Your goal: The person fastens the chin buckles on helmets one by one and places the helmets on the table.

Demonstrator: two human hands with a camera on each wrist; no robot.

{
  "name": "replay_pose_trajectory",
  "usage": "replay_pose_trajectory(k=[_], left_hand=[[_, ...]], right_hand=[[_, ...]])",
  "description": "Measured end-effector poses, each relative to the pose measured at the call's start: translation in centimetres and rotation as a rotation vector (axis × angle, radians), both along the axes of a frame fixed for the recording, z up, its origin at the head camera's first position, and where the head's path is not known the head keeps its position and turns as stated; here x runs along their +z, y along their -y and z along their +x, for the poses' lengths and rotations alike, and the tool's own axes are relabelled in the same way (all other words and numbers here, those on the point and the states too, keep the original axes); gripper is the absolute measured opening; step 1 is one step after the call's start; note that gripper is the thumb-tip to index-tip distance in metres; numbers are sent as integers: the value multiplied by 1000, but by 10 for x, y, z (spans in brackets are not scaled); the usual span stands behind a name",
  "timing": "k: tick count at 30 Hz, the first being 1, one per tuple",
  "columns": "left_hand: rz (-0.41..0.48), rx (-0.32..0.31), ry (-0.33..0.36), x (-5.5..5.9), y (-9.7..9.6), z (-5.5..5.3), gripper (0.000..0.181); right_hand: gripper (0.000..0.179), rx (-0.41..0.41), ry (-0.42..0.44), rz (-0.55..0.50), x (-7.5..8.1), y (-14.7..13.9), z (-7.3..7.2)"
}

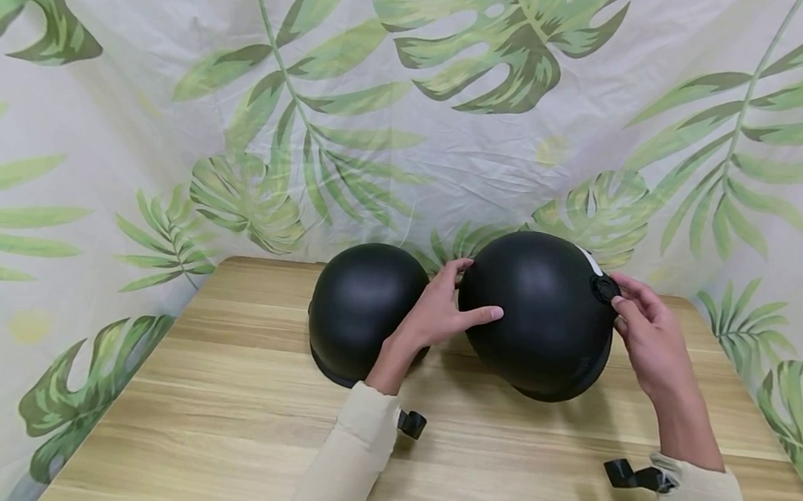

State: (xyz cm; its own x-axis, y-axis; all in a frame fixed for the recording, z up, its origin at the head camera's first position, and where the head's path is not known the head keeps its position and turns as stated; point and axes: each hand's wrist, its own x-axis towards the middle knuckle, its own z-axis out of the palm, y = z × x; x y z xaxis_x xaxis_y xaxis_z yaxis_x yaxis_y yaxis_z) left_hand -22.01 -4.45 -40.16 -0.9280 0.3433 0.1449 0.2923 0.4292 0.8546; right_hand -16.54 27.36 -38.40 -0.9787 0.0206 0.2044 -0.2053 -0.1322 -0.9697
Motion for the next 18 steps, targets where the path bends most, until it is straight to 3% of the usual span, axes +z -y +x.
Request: replay_pose_trajectory(k=[3,8,18], left_hand=[[-17,4,24,1,-2,1,106],[-32,21,-3,3,-4,3,106],[-49,32,-26,2,-3,3,103]], right_hand=[[29,-51,15,12,0,1,0],[35,-87,24,55,-2,3,-3],[37,5,47,55,-8,1,-7]])
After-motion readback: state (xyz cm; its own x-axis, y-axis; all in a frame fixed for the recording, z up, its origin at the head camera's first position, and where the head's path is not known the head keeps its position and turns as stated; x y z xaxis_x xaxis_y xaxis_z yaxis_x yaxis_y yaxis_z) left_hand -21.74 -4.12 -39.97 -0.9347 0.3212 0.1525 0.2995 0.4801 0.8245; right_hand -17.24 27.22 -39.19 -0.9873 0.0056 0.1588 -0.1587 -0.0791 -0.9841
